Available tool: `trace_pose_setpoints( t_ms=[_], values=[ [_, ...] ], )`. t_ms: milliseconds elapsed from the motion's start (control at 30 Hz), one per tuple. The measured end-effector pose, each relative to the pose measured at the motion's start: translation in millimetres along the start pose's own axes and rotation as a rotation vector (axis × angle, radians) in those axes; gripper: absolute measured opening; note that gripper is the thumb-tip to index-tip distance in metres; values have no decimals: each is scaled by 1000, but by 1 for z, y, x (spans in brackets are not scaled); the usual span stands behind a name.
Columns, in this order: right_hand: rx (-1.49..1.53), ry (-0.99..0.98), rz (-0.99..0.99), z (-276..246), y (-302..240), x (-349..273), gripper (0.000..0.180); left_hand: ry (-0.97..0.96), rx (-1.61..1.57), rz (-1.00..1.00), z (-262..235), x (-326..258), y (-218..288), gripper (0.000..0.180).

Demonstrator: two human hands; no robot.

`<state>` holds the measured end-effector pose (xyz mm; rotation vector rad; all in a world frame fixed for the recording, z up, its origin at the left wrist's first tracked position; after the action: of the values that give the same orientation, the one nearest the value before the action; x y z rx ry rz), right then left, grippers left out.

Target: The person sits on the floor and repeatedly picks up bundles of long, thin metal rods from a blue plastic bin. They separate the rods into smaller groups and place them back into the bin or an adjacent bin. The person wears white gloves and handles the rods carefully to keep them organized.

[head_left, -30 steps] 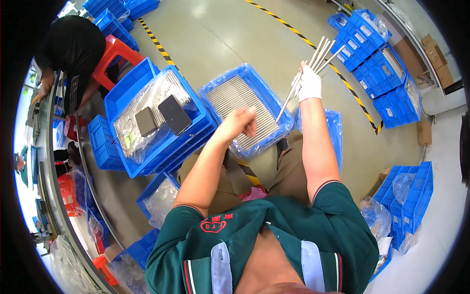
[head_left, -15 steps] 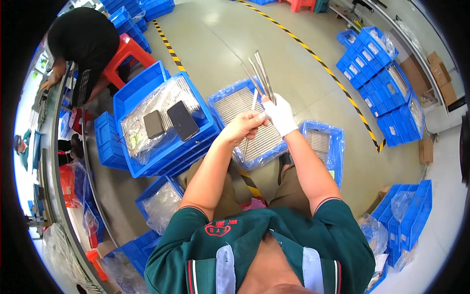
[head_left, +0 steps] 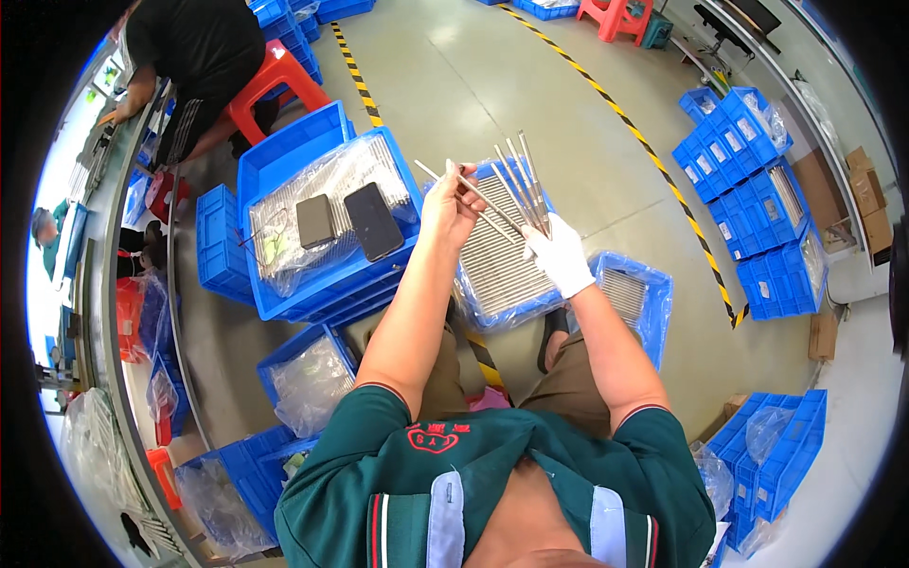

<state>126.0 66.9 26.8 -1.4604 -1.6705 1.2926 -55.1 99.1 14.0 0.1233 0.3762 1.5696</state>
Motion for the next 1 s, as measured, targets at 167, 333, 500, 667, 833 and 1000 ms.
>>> trace_pose_setpoints(
  t_ms=[167,333,500,667,833,1000],
  values=[
    [-73,48,-48,-6,6,2,21,-1,-61,25,1,0,-6,34],
    [-109,64,-15,-7,8,2,22,-32,-9,35,6,-2,-13,33],
    [-140,154,-79,-12,10,7,24,-53,194,1,7,-4,-29,29],
    [-240,306,-172,-21,3,9,19,-38,367,-96,12,-20,-60,24],
    [-164,251,-61,-19,5,9,23,-40,514,-110,8,-23,-64,24],
    [-81,321,-129,-17,-3,5,21,-12,548,-53,14,-36,-74,24]
  ],
)
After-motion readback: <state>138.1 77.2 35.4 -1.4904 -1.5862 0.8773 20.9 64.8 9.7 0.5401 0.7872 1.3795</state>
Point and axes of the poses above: each hand's wrist, its own x-axis towards the middle knuckle, its own z-axis out of the palm, y = z × x, the point moved 8 cm from there along x, towards the middle knuckle, and after that the axes turned 9 degrees about -x, right-handed, at the moved point
